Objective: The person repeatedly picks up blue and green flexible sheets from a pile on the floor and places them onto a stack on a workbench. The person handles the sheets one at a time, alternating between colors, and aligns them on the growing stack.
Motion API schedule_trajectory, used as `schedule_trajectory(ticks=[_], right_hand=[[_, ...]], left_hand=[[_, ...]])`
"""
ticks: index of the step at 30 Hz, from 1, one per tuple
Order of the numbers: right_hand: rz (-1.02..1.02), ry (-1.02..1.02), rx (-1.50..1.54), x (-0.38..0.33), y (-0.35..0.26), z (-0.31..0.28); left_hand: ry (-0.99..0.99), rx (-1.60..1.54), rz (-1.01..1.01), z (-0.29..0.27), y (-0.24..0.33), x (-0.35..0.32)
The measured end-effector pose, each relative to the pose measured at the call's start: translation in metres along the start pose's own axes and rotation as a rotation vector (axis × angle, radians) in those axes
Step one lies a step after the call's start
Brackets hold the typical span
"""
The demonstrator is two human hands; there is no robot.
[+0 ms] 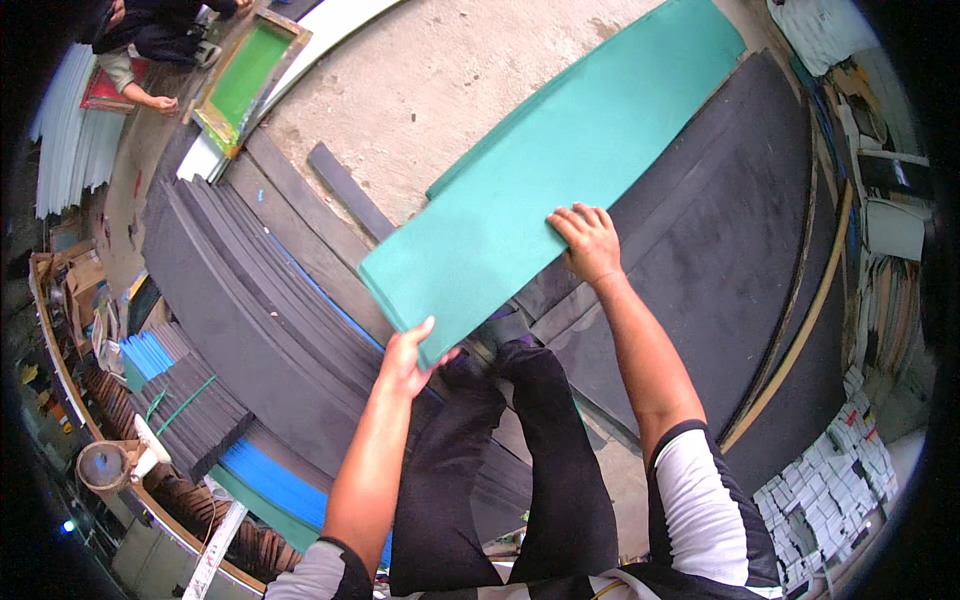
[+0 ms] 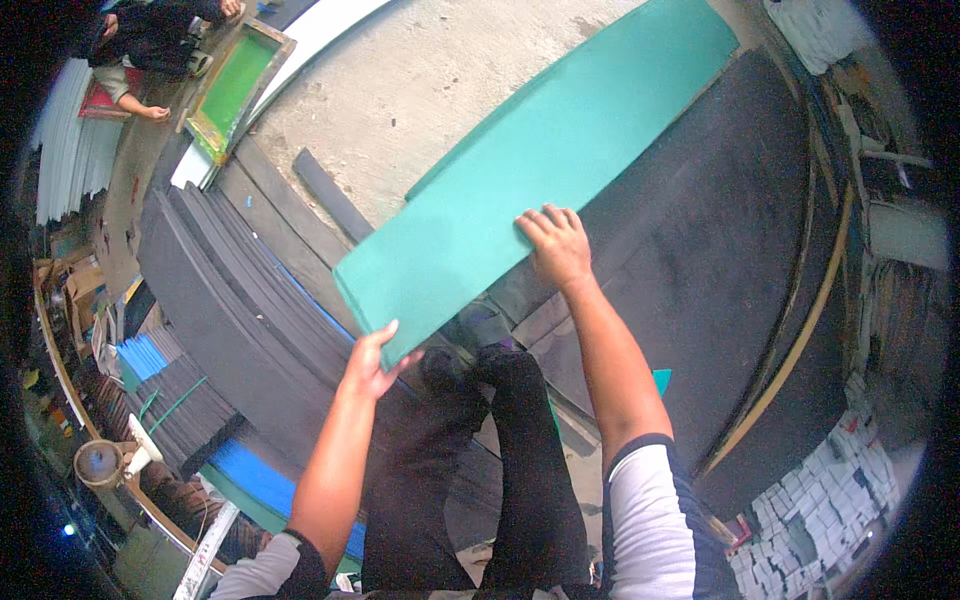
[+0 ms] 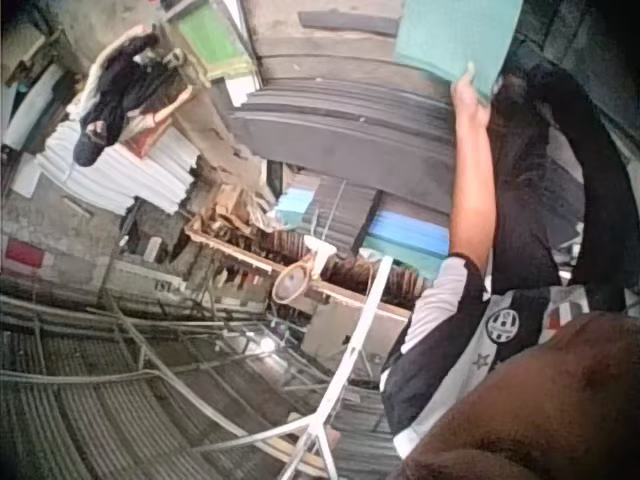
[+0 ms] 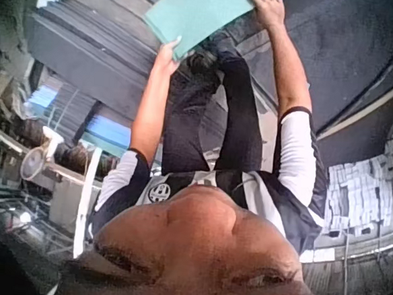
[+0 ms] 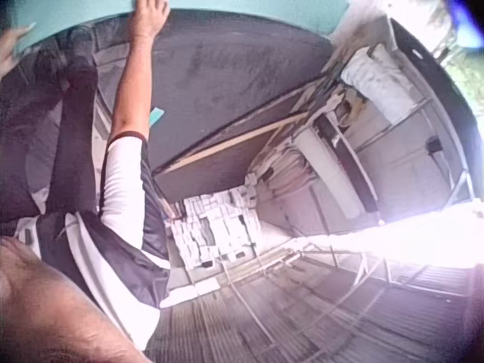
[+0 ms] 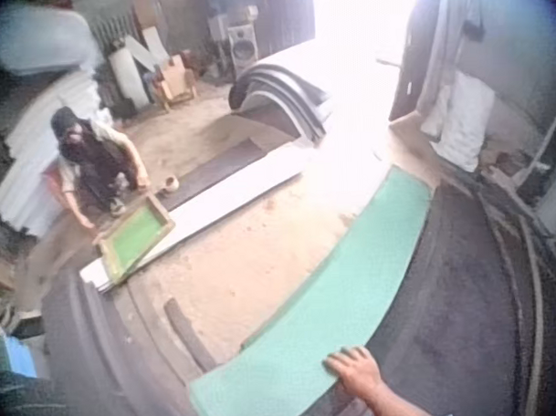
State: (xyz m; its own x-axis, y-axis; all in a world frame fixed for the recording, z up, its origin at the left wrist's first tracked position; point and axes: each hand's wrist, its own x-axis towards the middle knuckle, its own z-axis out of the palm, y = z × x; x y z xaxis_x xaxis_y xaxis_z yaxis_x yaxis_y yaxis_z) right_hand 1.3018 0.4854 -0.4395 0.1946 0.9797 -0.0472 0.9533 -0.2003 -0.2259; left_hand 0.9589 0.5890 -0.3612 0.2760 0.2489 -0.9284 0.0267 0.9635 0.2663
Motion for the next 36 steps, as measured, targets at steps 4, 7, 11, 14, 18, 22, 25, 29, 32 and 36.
schedule_trajectory(ticks=[4, 7, 11, 14, 18, 22, 25, 29, 32, 36], right_hand=[[-0.127, -0.279, 0.201, 0.001, 0.009, 0.029], [-0.284, -0.374, 0.175, 0.004, -0.057, 0.015], [-0.414, -0.510, 0.191, 0.009, -0.139, -0.008], [-0.453, -0.542, 0.248, 0.020, -0.192, -0.044], [-0.458, -0.473, 0.372, 0.026, -0.219, -0.088], [-0.397, -0.494, 0.430, 0.008, -0.214, -0.134], [-0.383, -0.354, 0.481, -0.012, -0.191, -0.150], [-0.216, -0.304, 0.491, -0.030, -0.149, -0.175], [-0.170, -0.308, 0.402, -0.035, -0.123, -0.167], [-0.168, -0.405, 0.340, -0.022, -0.130, -0.178]], left_hand=[[0.029, 0.028, -0.090, -0.070, -0.002, -0.082], [0.247, 0.323, 0.016, -0.116, -0.001, -0.121], [0.640, 1.379, 0.378, -0.072, 0.028, -0.161], [0.429, 1.875, 0.479, 0.003, 0.021, -0.160], [0.543, 1.878, 0.501, 0.018, 0.030, -0.148], [0.438, 1.888, 0.507, 0.012, 0.053, -0.177], [0.440, 1.887, 0.634, 0.017, 0.081, -0.234], [0.511, 1.790, 0.592, 0.016, 0.127, -0.350], [0.526, 1.700, 0.609, 0.000, 0.141, -0.421], [0.521, 1.547, 0.555, -0.022, 0.121, -0.513]])
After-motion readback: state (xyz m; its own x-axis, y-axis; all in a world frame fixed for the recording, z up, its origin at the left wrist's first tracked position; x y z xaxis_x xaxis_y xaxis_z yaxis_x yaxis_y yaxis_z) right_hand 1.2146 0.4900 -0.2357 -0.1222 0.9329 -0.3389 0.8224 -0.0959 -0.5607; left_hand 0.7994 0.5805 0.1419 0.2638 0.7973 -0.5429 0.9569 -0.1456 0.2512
